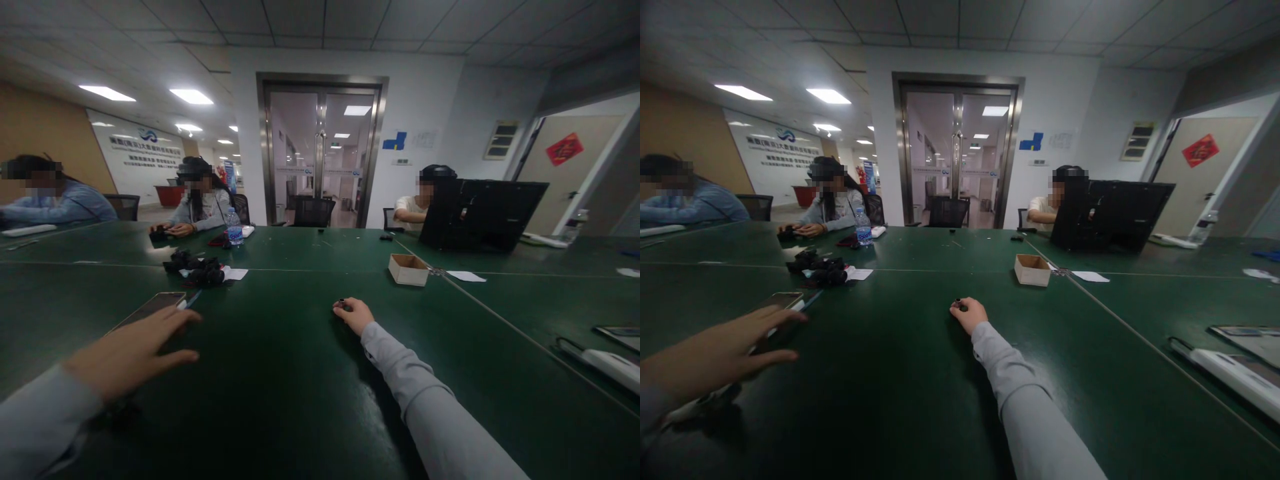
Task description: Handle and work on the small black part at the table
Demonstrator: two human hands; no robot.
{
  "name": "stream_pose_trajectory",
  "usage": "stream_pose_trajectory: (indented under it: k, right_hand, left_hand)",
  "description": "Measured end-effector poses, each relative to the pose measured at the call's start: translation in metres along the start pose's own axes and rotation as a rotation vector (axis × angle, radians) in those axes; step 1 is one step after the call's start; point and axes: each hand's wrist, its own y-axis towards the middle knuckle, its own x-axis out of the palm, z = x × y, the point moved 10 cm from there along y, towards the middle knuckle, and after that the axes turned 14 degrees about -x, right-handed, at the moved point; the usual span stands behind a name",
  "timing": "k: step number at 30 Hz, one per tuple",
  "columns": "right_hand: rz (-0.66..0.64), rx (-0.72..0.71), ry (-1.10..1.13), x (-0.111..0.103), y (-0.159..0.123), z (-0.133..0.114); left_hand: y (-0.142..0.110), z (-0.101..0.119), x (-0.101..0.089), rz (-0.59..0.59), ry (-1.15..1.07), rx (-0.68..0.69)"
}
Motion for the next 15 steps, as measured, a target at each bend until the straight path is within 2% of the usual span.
stream_pose_trajectory:
  k: [1, 3, 5, 7, 9, 11, 13, 15]
  right_hand:
    - [0.005, -0.004, -0.018, 0.004, 0.004, -0.003]
    - [0.014, -0.02, -0.07, 0.011, 0.01, -0.009]
    - [0.019, -0.048, -0.14, 0.017, 0.013, -0.015]
    - [0.029, -0.093, -0.202, 0.019, 0.015, -0.019]
    - [0.028, -0.135, -0.239, 0.02, 0.015, -0.021]
    - [0.02, -0.158, -0.265, 0.021, 0.015, -0.021]
    - [0.011, -0.163, -0.289, 0.022, 0.015, -0.019]
    - [0.015, -0.164, -0.298, 0.022, 0.015, -0.019]
  left_hand:
    - [0.001, 0.039, 0.014, -0.076, 0.066, 0.118]
    - [0.005, 0.11, 0.043, -0.15, 0.087, 0.324]
    - [0.016, 0.165, 0.074, -0.133, 0.049, 0.454]
    - [0.032, 0.203, 0.103, -0.039, -0.003, 0.523]
    - [0.047, 0.225, 0.131, 0.035, -0.081, 0.533]
    - [0.058, 0.236, 0.155, 0.043, -0.181, 0.52]
    - [0.064, 0.239, 0.171, 0.035, -0.26, 0.504]
    - [0.067, 0.235, 0.178, 0.035, -0.32, 0.501]
